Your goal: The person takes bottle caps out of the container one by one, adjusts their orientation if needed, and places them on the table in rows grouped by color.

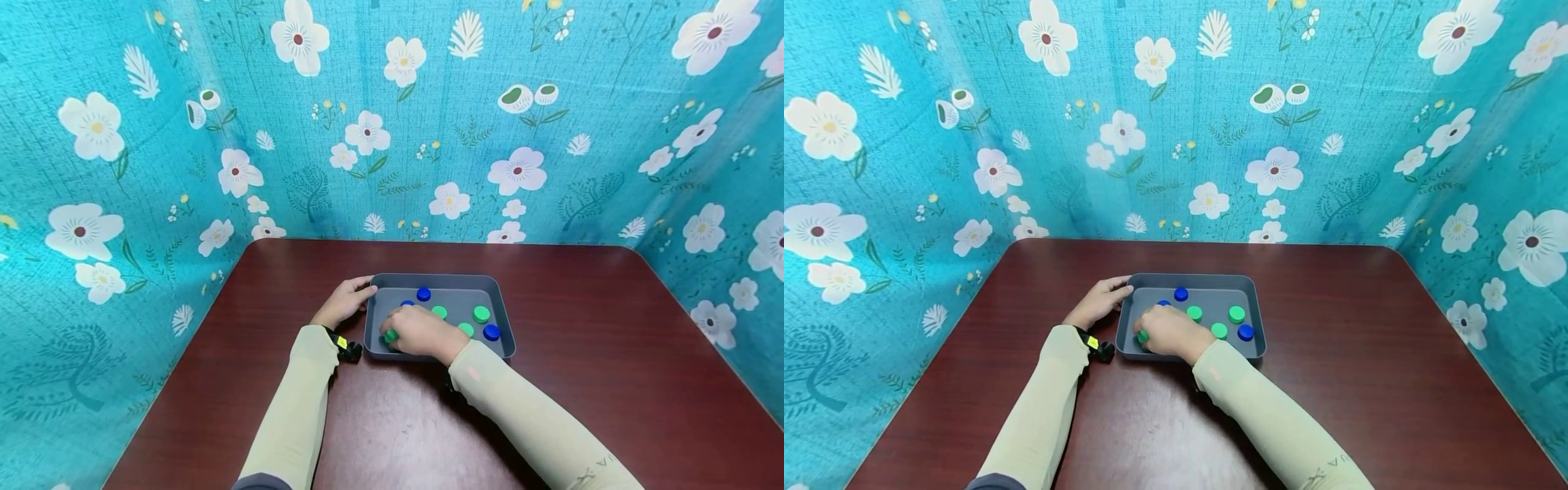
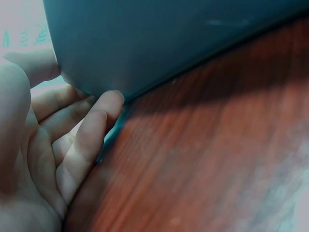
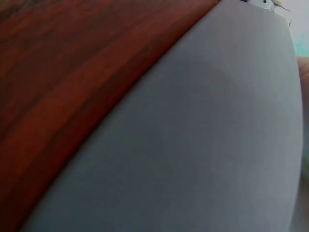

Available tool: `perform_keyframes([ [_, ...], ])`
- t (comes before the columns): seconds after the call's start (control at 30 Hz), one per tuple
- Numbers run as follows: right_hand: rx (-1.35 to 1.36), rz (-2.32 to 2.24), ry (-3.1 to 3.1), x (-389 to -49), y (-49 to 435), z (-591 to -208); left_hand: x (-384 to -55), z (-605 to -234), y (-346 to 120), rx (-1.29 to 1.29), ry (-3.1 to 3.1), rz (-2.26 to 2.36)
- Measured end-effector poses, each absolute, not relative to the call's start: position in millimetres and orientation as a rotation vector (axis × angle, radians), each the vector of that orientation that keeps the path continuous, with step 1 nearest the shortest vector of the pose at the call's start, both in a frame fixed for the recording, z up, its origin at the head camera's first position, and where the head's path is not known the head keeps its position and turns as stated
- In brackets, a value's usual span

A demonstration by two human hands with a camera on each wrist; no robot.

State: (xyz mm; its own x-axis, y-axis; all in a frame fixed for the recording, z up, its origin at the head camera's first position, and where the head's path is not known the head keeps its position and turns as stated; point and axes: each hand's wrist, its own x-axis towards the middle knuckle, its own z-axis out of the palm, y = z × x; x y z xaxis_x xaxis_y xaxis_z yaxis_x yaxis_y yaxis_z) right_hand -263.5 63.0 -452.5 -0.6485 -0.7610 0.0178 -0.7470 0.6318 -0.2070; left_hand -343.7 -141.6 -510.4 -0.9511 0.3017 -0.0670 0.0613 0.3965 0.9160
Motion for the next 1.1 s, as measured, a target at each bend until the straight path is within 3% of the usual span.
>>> perform_keyframes([
  [0.3,-1.343,-0.352,2.785,-264.5,65.1,-449.4,-343.1,-507.3,-141.7,0.325,2.446,1.586],
  [1.1,-1.098,-0.359,2.926,-269.5,109.3,-430.3,-342.1,-508.7,-139.0,0.293,2.444,1.576],
])
